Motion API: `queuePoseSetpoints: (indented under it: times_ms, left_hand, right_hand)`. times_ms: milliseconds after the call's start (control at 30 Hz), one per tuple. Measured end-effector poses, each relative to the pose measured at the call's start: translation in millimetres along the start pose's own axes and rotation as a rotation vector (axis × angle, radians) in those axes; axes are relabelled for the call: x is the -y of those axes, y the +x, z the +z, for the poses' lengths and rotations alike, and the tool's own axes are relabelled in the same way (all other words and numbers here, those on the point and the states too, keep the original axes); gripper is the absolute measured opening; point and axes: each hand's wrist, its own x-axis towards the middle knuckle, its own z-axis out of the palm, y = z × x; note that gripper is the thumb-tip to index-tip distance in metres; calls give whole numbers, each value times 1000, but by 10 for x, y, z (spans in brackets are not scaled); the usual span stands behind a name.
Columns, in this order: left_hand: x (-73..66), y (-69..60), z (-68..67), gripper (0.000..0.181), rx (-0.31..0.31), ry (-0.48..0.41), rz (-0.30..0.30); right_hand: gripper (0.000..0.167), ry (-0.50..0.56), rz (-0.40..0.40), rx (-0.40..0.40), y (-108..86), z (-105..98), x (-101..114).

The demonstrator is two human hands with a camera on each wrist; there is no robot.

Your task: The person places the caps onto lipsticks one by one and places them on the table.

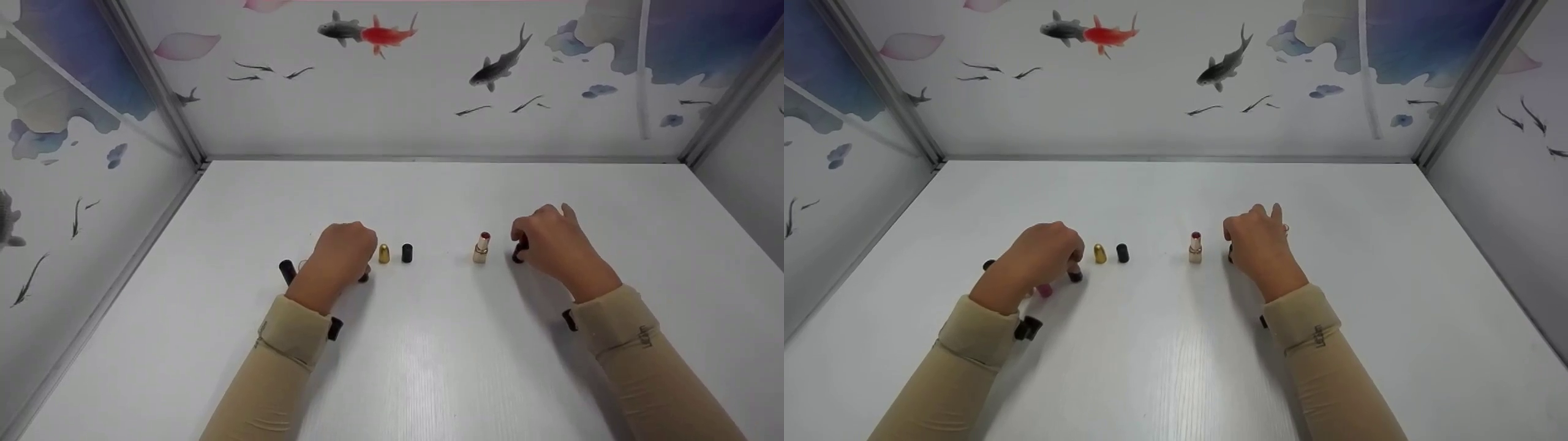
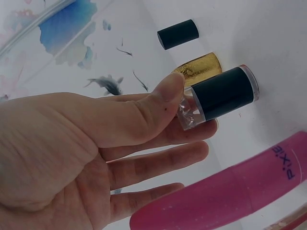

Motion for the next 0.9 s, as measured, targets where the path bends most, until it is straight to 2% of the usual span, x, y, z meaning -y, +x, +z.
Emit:
queuePoseSetpoints:
  times_ms: [167, 400, 467, 700, 900]
  left_hand:
    - [9, -15, 13, 16, -5, 0, 4]
    - [13, -12, 34, 19, 9, -2, -5]
    - [14, -6, 37, 19, 8, -10, -5]
    - [13, 5, 33, 19, -1, -6, -1]
    - [7, 10, 22, 19, -17, -4, 9]
  right_hand:
    - [15, 8, -17, -7, -37, 22, 41]
    - [19, 14, -108, -59, -117, -32, 170]
    - [19, 39, -106, -36, -136, -60, 203]
    - [21, 187, -88, 129, -169, -120, 257]
    - [20, 262, -125, 194, -176, -89, 279]
